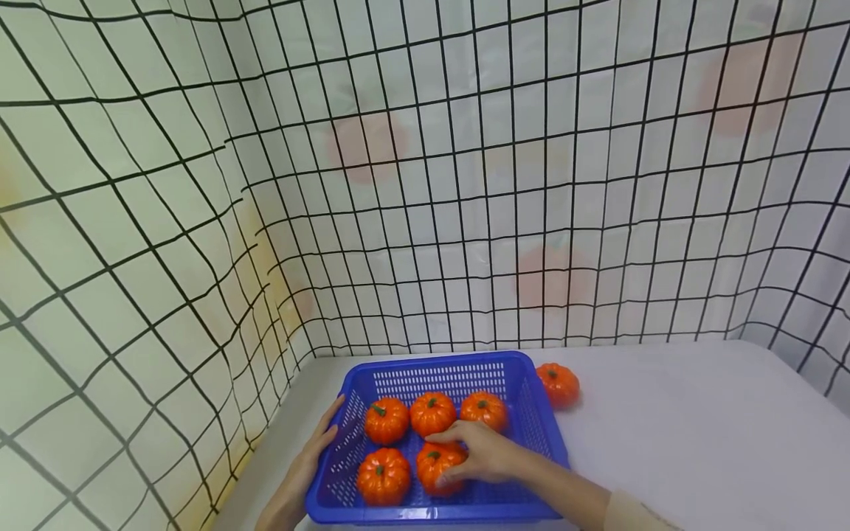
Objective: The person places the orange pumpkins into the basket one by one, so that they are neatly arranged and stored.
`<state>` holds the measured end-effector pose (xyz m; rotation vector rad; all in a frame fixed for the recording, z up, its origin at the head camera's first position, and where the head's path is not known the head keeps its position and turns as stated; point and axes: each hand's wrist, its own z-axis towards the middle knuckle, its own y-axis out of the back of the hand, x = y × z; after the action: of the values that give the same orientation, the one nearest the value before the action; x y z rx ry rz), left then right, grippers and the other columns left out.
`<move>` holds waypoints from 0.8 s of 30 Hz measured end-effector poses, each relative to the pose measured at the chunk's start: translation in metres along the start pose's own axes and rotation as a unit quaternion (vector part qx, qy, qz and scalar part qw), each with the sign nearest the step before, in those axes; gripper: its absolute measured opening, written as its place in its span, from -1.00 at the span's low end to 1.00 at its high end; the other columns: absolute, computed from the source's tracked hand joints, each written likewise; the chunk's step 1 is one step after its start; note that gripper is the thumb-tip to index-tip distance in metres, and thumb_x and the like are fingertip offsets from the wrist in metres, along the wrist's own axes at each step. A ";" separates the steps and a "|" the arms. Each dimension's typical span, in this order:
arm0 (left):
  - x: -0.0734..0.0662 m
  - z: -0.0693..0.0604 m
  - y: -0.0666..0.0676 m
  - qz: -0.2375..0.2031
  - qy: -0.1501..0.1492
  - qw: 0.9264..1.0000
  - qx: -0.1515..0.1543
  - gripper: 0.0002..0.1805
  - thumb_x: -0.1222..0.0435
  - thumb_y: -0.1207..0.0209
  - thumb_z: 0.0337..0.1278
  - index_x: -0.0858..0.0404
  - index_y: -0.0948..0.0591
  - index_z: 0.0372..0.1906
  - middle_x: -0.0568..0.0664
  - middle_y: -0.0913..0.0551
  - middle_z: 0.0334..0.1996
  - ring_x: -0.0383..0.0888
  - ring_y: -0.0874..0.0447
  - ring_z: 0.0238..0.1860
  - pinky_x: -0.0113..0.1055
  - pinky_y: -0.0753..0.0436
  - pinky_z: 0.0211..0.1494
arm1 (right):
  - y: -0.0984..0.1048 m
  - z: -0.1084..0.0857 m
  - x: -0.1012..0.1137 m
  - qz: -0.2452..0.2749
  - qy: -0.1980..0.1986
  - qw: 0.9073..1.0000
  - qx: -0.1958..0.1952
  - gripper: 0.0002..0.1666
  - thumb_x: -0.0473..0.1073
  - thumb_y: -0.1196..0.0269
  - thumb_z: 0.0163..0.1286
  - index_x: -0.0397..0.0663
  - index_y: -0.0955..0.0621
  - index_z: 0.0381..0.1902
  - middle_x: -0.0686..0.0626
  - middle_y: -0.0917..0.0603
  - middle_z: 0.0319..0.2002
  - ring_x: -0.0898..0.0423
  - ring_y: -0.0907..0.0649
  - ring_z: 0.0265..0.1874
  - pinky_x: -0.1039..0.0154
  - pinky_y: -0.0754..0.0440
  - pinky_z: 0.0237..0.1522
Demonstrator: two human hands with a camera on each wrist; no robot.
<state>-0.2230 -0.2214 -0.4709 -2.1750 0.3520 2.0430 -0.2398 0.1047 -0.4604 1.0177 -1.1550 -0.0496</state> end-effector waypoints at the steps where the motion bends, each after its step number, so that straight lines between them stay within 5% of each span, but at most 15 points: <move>1: 0.000 0.000 0.000 0.000 0.000 1.000 0.001 -0.32 -0.08 0.28 0.65 -0.17 0.13 0.70 0.24 0.36 0.70 0.47 0.38 0.64 0.48 0.25 0.57 | 0.000 0.000 0.000 0.006 -0.001 1.000 0.004 -0.26 0.06 -0.51 0.23 0.04 -0.62 0.36 0.01 -0.67 0.20 -0.05 -0.64 0.19 -0.12 -0.62 0.25; 14: 0.001 0.000 0.001 -0.001 0.006 1.000 0.001 -0.33 -0.07 0.26 0.65 -0.20 0.12 0.70 0.22 0.35 0.70 0.46 0.37 0.64 0.47 0.24 0.57 | -0.002 0.000 0.000 0.004 0.019 1.000 0.001 -0.26 0.09 -0.50 0.25 0.04 -0.61 0.36 0.01 -0.68 0.21 0.03 -0.64 0.20 0.07 -0.63 0.24; 24: -0.001 0.001 0.001 0.004 0.018 1.000 -0.002 -0.33 -0.08 0.26 0.65 -0.23 0.13 0.69 0.22 0.36 0.70 0.46 0.35 0.64 0.45 0.21 0.58 | 0.001 -0.001 0.003 -0.023 0.012 1.000 0.007 -0.25 0.13 -0.49 0.25 0.10 -0.60 0.38 0.01 -0.68 0.22 0.00 -0.64 0.23 -0.01 -0.61 0.28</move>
<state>-0.2240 -0.2216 -0.4696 -2.2180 0.3634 2.0127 -0.2380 0.1043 -0.4582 1.0546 -1.1118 -0.0669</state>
